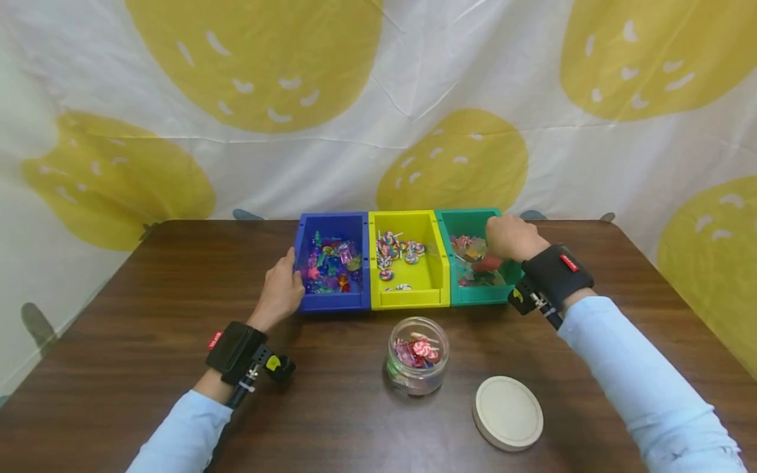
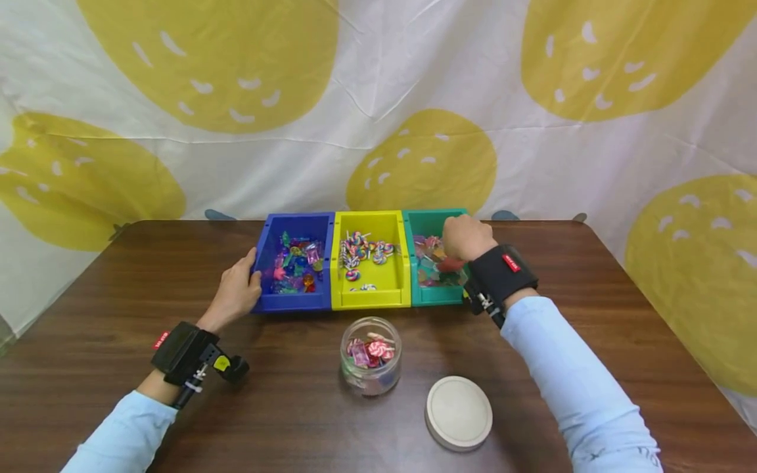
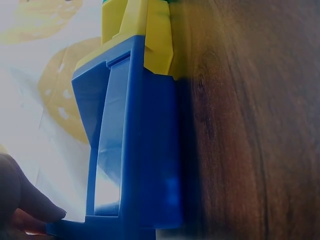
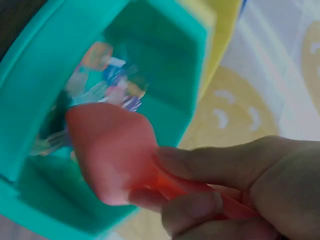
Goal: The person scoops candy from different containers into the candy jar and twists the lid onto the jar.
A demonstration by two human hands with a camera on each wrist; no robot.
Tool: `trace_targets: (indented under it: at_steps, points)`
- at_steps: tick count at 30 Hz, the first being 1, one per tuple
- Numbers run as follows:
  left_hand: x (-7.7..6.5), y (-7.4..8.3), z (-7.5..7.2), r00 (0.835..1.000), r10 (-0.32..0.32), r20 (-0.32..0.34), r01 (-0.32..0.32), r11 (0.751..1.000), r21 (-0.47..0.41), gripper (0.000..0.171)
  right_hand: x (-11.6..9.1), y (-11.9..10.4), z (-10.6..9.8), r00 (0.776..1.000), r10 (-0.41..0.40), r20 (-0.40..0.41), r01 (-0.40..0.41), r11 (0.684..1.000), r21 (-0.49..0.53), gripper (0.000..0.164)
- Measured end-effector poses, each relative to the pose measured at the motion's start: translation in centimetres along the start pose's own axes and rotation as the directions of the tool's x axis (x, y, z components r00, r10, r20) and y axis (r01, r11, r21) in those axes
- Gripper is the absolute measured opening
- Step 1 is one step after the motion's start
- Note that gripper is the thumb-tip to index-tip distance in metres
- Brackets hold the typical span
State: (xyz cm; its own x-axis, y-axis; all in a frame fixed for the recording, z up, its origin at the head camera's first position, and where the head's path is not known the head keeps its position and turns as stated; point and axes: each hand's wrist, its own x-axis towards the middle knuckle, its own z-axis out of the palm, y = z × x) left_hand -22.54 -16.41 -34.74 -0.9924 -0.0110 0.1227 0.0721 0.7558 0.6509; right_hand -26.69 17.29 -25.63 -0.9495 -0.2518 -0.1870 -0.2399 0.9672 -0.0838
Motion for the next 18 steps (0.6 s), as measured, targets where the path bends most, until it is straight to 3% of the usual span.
trace_targets:
  at_steps: [4,11,18]
  points:
    - [0.0,0.0,0.0,1.0,0.006,0.01,-0.006,1.0,0.001,0.049,0.6,1.1,0.4,0.999,0.044,0.028,-0.046,0.995,0.09,0.025]
    - [0.1,0.1,-0.4,1.0,-0.017,0.024,0.017,1.0,-0.001,0.049,1.6,3.0,1.2,0.998,-0.063,-0.022,0.064,0.997,0.043,0.035]
    - [0.4,0.0,-0.8,0.999,-0.028,0.035,0.028,1.0,-0.006,0.052,2.0,3.2,2.1,0.996,-0.085,-0.034,0.088,0.991,0.098,0.042]
